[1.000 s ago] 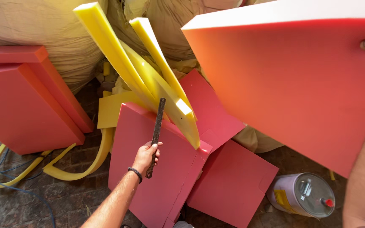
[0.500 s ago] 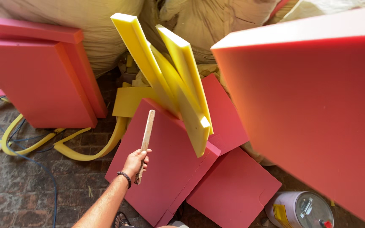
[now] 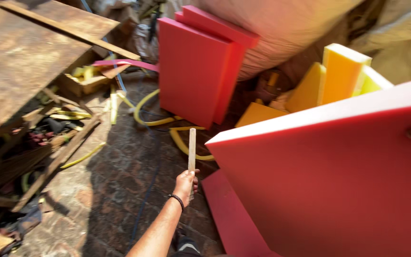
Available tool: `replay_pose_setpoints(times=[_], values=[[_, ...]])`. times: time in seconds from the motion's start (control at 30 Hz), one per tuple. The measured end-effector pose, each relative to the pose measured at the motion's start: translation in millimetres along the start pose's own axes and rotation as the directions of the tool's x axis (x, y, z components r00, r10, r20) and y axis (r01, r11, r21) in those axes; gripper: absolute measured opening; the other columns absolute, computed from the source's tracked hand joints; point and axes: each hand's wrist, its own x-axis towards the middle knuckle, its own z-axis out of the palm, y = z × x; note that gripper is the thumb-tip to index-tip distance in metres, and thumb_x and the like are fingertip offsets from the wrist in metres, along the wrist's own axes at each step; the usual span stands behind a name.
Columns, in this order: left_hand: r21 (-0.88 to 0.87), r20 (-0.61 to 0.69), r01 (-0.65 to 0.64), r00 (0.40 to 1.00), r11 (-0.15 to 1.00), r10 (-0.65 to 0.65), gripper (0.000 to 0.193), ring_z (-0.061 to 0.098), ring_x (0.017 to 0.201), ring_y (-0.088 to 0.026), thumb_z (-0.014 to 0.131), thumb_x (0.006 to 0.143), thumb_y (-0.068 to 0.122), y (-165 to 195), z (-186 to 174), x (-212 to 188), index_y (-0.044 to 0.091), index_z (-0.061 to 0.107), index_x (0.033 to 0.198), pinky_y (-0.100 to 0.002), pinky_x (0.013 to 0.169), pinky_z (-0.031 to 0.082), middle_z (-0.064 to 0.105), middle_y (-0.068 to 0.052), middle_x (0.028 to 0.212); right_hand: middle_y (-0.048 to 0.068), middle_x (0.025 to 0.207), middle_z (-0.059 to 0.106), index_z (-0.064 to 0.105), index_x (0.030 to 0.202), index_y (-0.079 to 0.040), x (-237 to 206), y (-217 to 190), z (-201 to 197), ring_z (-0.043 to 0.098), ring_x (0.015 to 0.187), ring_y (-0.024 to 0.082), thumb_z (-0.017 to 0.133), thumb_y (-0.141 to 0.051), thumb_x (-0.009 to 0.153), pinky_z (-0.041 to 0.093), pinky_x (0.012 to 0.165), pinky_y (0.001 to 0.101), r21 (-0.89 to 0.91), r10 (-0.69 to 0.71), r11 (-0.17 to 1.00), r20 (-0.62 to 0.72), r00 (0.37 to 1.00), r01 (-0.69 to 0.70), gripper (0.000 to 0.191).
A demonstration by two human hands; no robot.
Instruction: The person cuts yellow foam sheets with a long knife, trims strips off the edges, and fits the foam onto a red woven wooden frame on the workbench. They move pink foam sheets aside, press the foam into place on the frame, and later hold a spray gun with a blue hose over the foam.
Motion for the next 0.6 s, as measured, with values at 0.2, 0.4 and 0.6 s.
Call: replay_pose_setpoints(times=[0.2, 0.4, 0.6], values=[[-0.032, -0.257, -0.04, 0.966, 0.999, 0.03, 0.032, 0.052, 0.057, -0.014, 0.046, 0.107, 0.026, 112.3, -207.2, -35.4, 0.008, 0.07, 0.117, -0.033, 0.053, 0.048, 0.057, -0.001, 0.07, 0.008, 0.098, 0.061, 0.047, 0.105, -0.003, 52.9, -198.1, 264.2, 0.059, 0.083, 0.018, 0.101, -0.017, 0.068, 0.056, 0.068, 0.0349, 0.281, -0.362, 0.904, 0.101, 0.927, 0.322, 0.067], [-0.253, -0.517, -0.318, 0.843, 0.914, 0.151, 0.032, 0.049, 0.051, -0.016, 0.049, 0.105, 0.023, 173.3, -359.3, -91.7, 0.004, 0.07, 0.119, -0.033, 0.046, 0.041, 0.054, -0.005, 0.065, 0.013, 0.098, 0.063, 0.042, 0.114, 0.001, 82.5, -420.7, 484.1, 0.066, 0.086, 0.031, 0.1, -0.023, 0.068, 0.057, 0.074, 0.0403, 0.052, -0.875, 0.404, -0.27, 0.402, 0.913, 0.078], [-0.294, -0.595, -0.426, 0.783, 0.856, 0.185, 0.036, 0.051, 0.05, -0.016, 0.049, 0.104, 0.023, 175.4, -471.4, -69.6, -0.001, 0.068, 0.123, -0.035, 0.044, 0.042, 0.055, -0.006, 0.065, 0.014, 0.131, 0.058, 0.04, 0.136, -0.008, 39.8, -527.5, 732.7, 0.06, 0.117, 0.029, 0.08, -0.006, 0.083, 0.05, 0.106, 0.045, 0.199, -0.935, 0.214, -0.241, 0.26, 0.956, 0.067]])
